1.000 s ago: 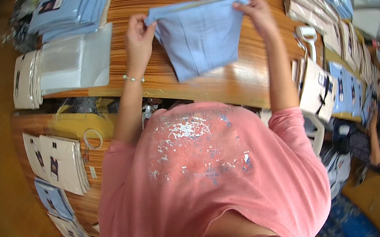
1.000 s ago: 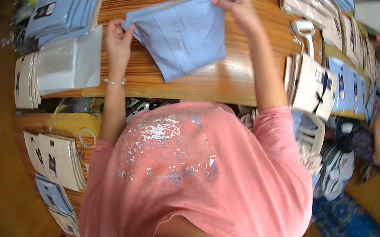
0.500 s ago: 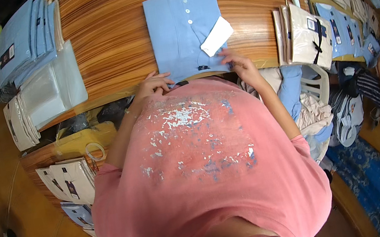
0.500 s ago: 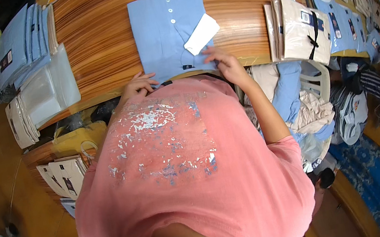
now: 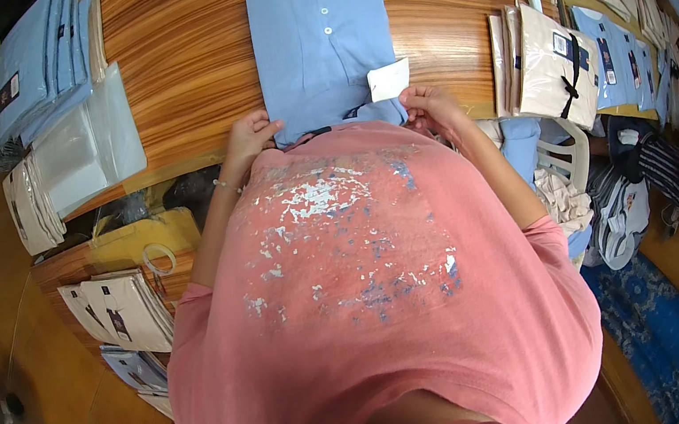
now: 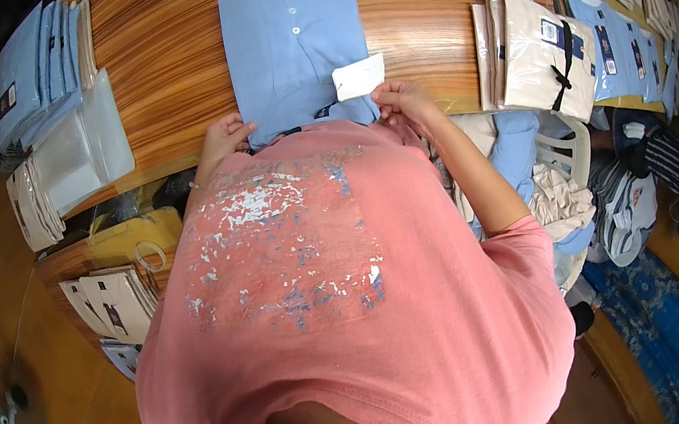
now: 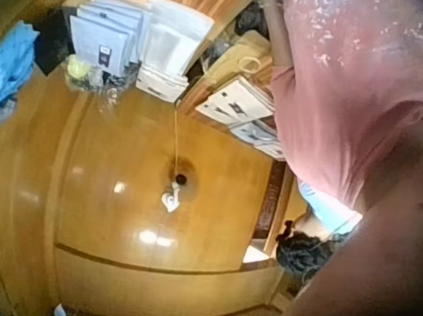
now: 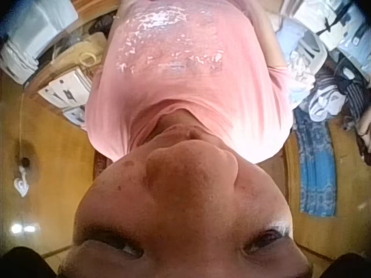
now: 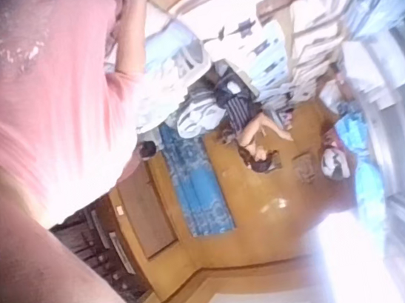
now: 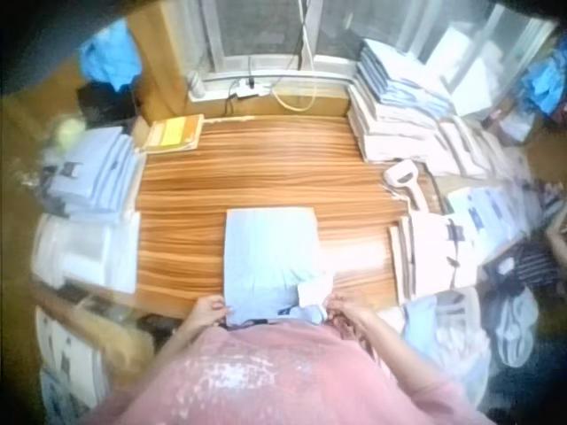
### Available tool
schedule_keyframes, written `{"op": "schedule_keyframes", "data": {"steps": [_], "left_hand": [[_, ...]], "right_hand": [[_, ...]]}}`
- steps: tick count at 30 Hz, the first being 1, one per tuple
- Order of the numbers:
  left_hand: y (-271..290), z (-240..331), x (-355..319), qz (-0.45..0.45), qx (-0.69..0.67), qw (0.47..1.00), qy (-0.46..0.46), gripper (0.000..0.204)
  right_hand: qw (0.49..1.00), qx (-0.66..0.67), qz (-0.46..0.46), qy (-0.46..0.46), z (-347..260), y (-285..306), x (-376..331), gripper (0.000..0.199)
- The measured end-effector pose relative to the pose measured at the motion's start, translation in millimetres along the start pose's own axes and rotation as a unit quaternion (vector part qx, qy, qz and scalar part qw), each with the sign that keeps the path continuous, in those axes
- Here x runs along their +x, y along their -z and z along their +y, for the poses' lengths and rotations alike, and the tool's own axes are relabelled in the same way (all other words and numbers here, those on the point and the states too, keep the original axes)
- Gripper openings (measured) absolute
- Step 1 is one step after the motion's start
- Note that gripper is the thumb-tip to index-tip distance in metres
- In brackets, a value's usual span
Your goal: The person lays a blue collared shirt flat on a table, places a cardboard insert on the back, and folds the shirt around the board. The person then attaches a tag, slides the folded shirt into a clear plastic bag, and seals the bag.
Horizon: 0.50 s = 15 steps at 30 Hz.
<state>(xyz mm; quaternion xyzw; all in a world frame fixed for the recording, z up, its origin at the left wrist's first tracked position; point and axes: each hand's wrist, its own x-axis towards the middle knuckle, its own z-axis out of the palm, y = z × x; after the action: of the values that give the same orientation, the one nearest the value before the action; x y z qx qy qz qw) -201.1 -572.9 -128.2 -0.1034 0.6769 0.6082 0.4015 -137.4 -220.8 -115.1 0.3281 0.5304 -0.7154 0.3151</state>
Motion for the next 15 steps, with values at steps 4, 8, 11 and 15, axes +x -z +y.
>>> {"op": "schedule_keyframes", "data": {"steps": [4,8,11,15], "left_hand": [[-4,1,-4,0.010,-0.052,0.998,-0.019,0.013],[-1,-10,-3,-0.002,-0.001,0.999,-0.038,0.013],[0,-15,1,-0.009,-0.014,0.999,-0.042,0.013],[-1,-19,4,-0.004,-0.030,0.999,-0.033,0.014]], "right_hand": [[0.990,-0.102,0.038,0.085,-1,-6,0,0.009],[0.985,-0.052,0.113,0.120,-5,-26,-8,0.015],[0.994,-0.002,0.094,0.059,9,-25,-7,0.015],[0.990,-0.112,0.054,0.064,3,-20,-1,0.014]]}}
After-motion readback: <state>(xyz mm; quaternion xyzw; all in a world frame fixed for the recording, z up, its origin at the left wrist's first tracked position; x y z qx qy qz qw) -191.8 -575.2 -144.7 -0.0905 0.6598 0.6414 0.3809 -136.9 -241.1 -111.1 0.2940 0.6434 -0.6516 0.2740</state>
